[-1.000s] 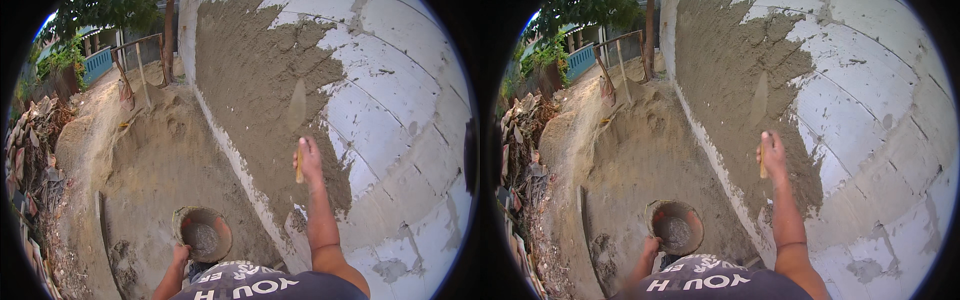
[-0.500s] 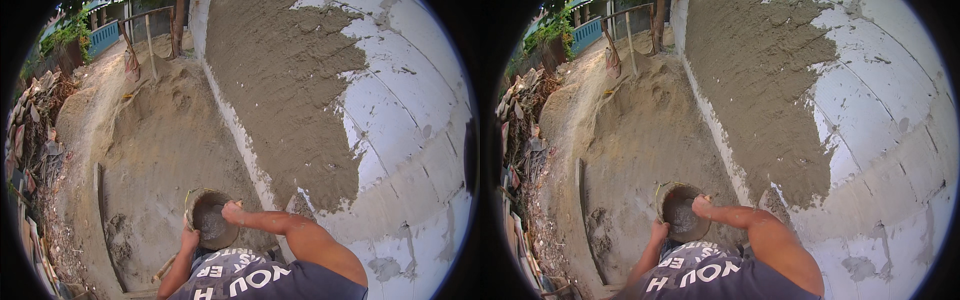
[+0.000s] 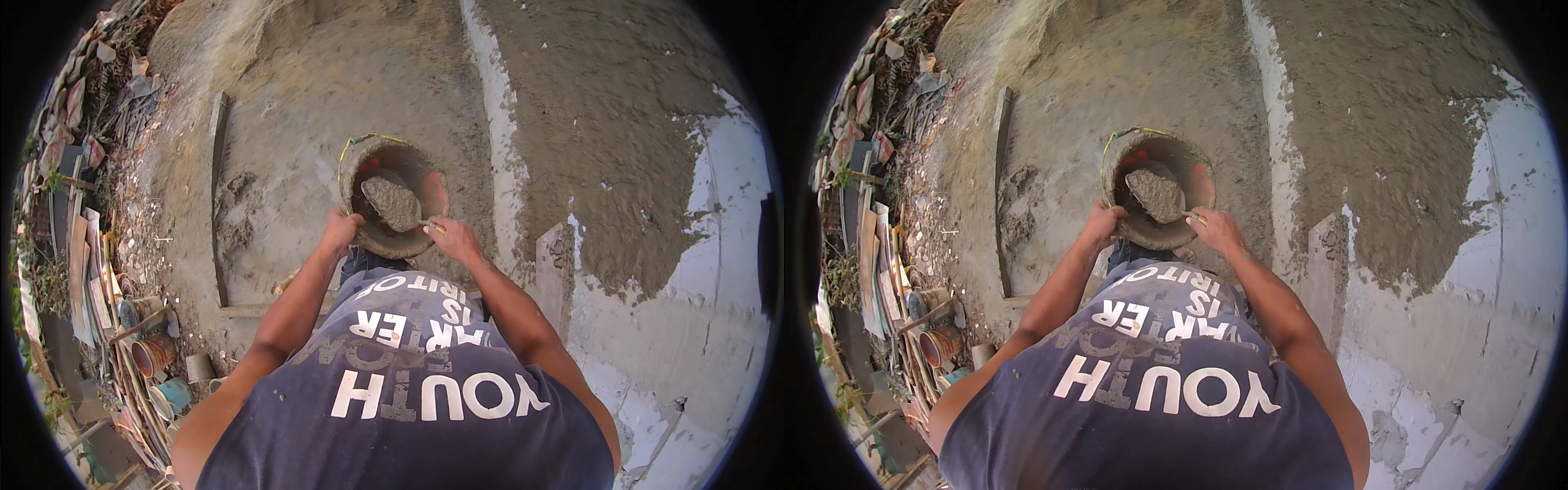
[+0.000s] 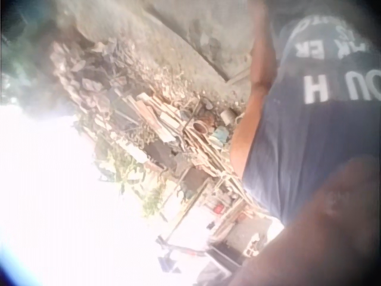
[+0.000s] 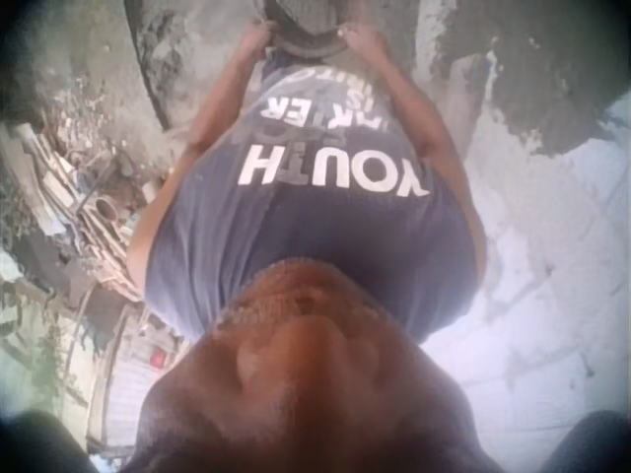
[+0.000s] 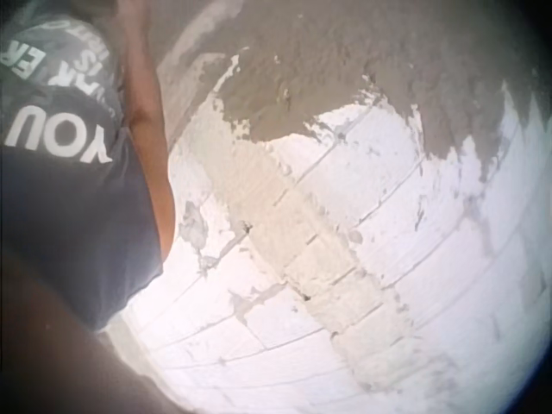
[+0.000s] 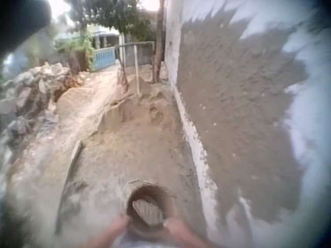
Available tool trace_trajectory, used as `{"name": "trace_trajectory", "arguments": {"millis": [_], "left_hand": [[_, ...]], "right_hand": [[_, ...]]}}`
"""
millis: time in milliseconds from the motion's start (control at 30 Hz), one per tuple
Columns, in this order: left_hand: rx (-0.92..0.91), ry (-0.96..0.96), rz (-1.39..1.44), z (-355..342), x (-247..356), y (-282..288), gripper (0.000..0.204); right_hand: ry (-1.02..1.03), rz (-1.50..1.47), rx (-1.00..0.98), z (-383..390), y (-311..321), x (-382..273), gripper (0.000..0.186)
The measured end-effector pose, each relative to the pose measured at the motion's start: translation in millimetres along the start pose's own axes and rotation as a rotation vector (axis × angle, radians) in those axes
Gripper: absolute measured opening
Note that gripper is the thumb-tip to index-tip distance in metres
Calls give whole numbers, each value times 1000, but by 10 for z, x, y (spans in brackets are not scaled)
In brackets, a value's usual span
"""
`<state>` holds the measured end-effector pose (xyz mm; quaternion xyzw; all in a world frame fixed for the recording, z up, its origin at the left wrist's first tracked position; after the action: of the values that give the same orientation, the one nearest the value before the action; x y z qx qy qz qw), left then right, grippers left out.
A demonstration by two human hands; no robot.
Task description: The person applies wet plaster to a white block wall using a trowel, scooping material from a bucket and smoothing it across the surface.
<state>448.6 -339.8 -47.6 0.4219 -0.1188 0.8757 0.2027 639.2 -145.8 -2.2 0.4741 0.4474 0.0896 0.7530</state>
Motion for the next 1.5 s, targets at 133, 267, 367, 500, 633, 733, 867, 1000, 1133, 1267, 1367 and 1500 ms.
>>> {"name": "trace_trajectory", "arguments": {"millis": [133,267,367,500,633,733,867,1000,1133,1267,1367,1500], "left_hand": [[57,5,-22,-64,85,3,37],[-6,-16,-16,-136,106,-23,37],[34,0,-22,-294,-45,-66,43],[-11,-11,68,-140,244,-142,48],[99,-119,12,-379,108,321,48],[204,-3,-1,-89,246,294,50],[246,70,-236,25,213,75,46],[249,-93,43,-184,233,393,51],[223,-132,84,-751,557,195,43],[47,109,85,-2057,894,-154,32],[-337,405,-38,-3071,1312,-924,35],[-736,81,-542,-4235,2073,-1826,40]], "right_hand": [[44,96,47,-109,140,-19,43],[47,157,-12,-86,447,-287,40],[112,70,-76,-299,797,-370,42],[382,14,-33,-694,2198,-1316,40],[407,-129,-43,-1192,3822,-2257,33],[423,-194,107,-1819,5101,-2236,27],[139,-177,832,-2227,7948,-1228,28],[865,-805,1567,-663,8475,-1414,27],[970,-1090,1622,-7,7116,-697,24],[221,-1129,1456,-489,4636,496,19],[-584,-740,962,-583,2151,1627,40],[-987,-214,530,282,-272,2219,45]]}}
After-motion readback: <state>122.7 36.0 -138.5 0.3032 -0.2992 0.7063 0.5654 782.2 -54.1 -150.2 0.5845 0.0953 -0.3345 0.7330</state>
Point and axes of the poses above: each hand's wrist, its own z-axis away from the middle knuckle, its own y-axis out of the back of the hand, x = y × z, the point moved 10 cm from there along -z, towards the middle knuckle, and after that the axes turned 9 degrees about x, right-handed, at the moved point
